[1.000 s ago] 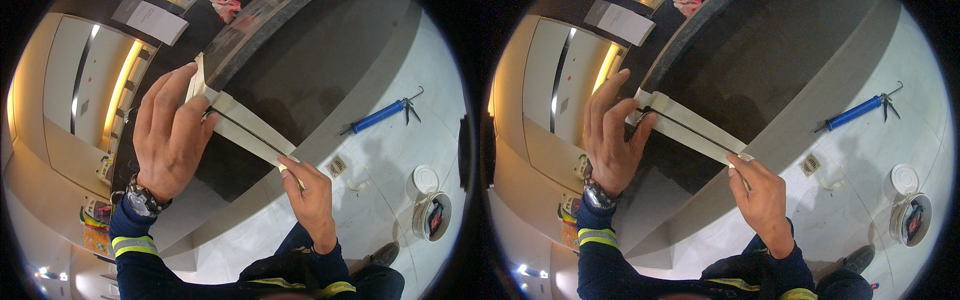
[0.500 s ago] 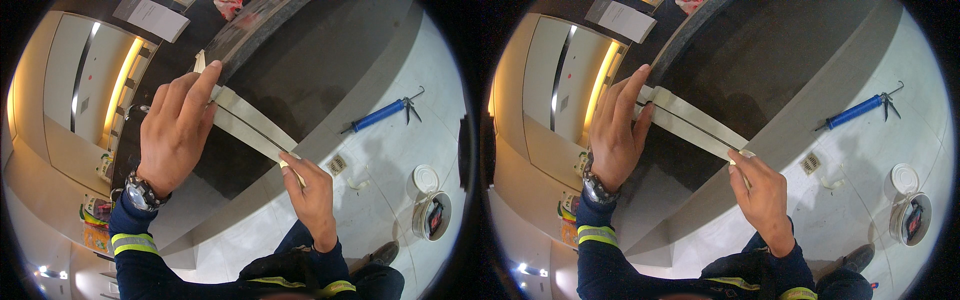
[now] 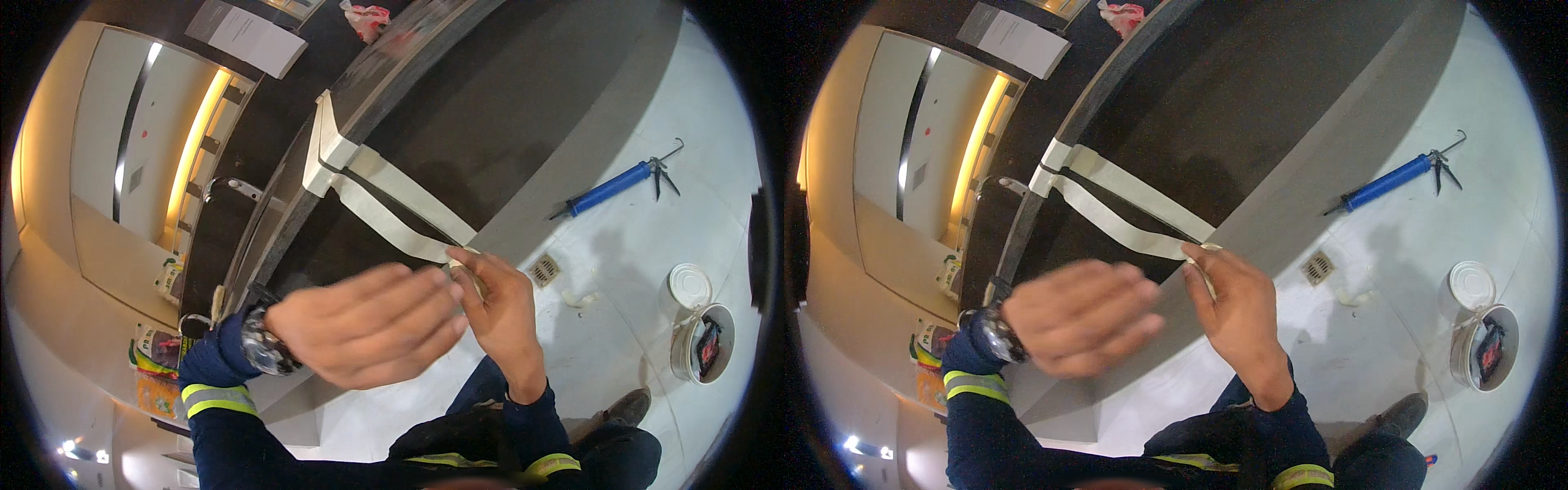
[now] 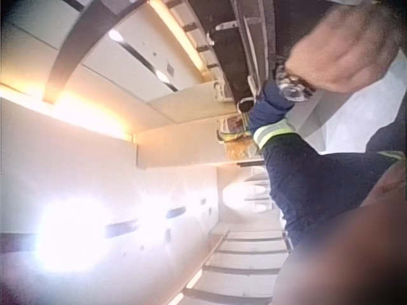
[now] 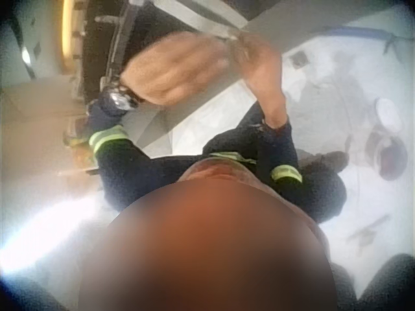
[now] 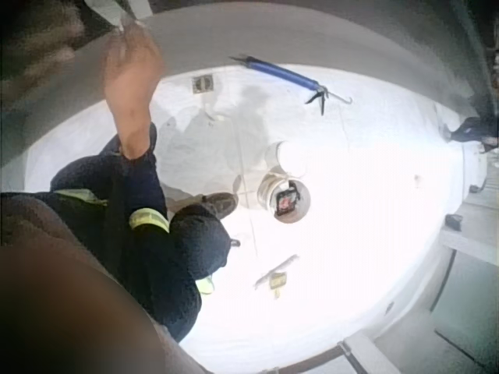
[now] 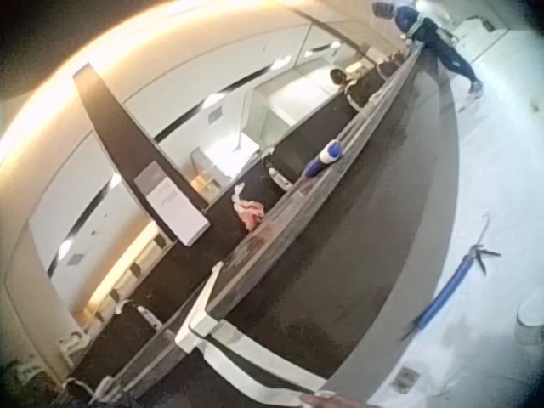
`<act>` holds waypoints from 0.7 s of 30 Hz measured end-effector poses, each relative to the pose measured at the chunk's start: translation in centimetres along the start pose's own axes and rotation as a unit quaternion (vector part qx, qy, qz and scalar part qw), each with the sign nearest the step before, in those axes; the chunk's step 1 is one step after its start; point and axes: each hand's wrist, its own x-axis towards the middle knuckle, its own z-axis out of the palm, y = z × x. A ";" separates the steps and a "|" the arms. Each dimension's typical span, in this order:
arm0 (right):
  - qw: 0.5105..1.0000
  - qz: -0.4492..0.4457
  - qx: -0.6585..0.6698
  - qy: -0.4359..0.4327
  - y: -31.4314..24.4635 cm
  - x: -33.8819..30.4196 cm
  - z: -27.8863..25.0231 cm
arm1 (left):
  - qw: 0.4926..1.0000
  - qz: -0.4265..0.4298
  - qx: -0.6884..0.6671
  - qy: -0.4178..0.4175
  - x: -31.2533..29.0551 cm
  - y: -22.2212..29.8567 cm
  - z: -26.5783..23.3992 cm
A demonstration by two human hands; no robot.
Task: The person applies masking tape along the edge of a bathroom countertop, then uses a putty knife to spread a sealant or adhesive along the taped line. The person smooths the material and removes excess with the tool, working along the countertop edge near the sinks.
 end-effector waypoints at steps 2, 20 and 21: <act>0.999 -0.016 0.026 0.008 0.0 -0.1 1.0 | 0.995 -0.009 -0.009 -0.094 -0.6 1.1 1.4; 0.998 0.061 0.022 -0.017 -0.5 0.0 -0.4 | 0.930 -0.303 0.147 -0.150 -2.3 -1.1 -1.1; 0.998 0.059 0.026 -0.026 -0.5 0.1 -0.4 | 0.944 -0.244 0.190 -0.113 -2.9 -1.3 -1.0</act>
